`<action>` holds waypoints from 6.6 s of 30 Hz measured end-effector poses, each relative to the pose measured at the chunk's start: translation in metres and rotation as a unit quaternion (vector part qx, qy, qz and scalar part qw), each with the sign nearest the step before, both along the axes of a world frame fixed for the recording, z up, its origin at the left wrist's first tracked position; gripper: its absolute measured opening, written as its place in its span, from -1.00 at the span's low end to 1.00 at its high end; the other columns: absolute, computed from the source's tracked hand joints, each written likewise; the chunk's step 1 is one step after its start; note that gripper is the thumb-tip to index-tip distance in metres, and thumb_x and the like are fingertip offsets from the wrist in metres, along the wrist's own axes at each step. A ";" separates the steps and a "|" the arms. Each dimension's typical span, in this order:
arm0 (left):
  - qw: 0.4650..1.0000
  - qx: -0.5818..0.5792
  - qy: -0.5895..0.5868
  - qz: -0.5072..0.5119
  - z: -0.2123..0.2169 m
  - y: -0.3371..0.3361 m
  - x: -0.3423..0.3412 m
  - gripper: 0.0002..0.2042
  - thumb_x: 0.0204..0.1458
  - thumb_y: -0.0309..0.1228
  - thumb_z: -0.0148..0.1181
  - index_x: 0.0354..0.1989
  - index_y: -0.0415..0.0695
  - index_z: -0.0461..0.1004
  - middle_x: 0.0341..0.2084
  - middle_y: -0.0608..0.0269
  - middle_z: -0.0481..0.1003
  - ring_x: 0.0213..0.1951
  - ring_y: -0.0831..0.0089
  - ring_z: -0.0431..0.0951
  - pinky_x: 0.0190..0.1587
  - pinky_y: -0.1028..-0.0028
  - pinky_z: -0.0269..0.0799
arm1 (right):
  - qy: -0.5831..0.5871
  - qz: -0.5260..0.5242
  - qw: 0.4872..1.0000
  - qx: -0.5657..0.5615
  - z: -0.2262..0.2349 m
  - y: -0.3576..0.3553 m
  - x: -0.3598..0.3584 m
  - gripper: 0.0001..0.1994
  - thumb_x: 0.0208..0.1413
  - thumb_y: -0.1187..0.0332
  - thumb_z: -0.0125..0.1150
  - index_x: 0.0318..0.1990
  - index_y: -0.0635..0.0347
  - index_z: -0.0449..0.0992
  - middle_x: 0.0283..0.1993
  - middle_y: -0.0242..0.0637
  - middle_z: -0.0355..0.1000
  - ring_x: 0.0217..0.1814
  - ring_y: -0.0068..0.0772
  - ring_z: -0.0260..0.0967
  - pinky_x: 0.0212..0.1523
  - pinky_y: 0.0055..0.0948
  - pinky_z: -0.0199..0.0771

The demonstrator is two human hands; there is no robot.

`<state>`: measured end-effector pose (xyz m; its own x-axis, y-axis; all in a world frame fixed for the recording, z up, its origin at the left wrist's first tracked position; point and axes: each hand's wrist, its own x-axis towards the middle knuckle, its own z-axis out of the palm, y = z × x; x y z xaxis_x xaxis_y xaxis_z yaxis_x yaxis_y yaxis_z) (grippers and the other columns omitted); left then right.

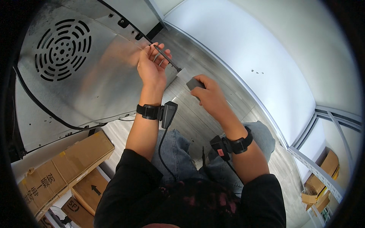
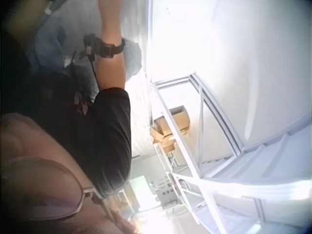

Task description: The person uses a screwdriver to remove screws from the back panel of a black electronic device, then removes the panel to expose the internal components. The person continues to unscrew additional fasteners from the device's chassis.

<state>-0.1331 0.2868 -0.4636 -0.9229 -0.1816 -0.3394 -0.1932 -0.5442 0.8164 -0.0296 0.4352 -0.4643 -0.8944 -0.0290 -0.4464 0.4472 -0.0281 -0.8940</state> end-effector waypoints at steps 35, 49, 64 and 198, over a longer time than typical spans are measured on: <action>0.632 -0.657 0.346 -0.221 -0.244 0.272 0.035 -0.80 -0.04 -0.27 0.20 -0.21 0.14 0.60 -0.05 0.24 0.35 0.06 0.22 0.21 0.04 0.14 0.05 | -0.011 -0.093 0.989 -0.113 0.004 0.127 0.029 -0.66 -0.12 0.41 -0.02 -0.14 0.35 0.39 -0.40 -0.17 0.36 -0.30 -0.38 0.31 -0.23 -0.43 0.29; 0.931 -0.215 0.131 -0.263 -0.118 0.083 0.029 -0.80 0.10 -0.47 0.10 -0.12 -0.20 0.51 -0.26 0.21 0.54 -0.24 0.44 0.52 -0.19 0.50 0.42 | 0.086 0.066 0.963 -0.248 -0.004 0.039 0.000 -0.60 -0.22 0.49 0.08 -0.11 0.44 0.39 -0.48 -0.34 0.32 -0.51 -0.61 0.23 -0.47 -0.60 0.20; 0.947 -0.094 0.261 -0.159 0.085 -0.136 0.158 -0.58 0.24 -0.22 -0.15 -0.01 -0.39 0.35 -0.27 -0.02 0.50 -0.27 0.25 0.57 -0.27 0.40 0.53 | 0.160 0.226 0.930 -0.242 0.043 -0.059 0.037 -0.67 -0.18 0.48 0.07 -0.18 0.29 0.26 -0.36 -0.11 0.42 -0.49 -0.55 0.31 -0.54 -0.58 0.36; 0.951 -0.004 0.257 -0.174 0.168 -0.261 0.152 -0.65 0.14 -0.46 0.00 0.10 -0.33 0.29 -0.41 0.03 0.53 -0.47 0.29 0.61 -0.48 0.51 0.55 | 0.184 0.055 0.969 -0.154 0.147 -0.229 0.140 -0.58 -0.05 0.62 0.19 0.01 0.20 0.30 -0.08 -0.37 0.32 -0.10 -0.58 0.28 -0.18 -0.57 0.34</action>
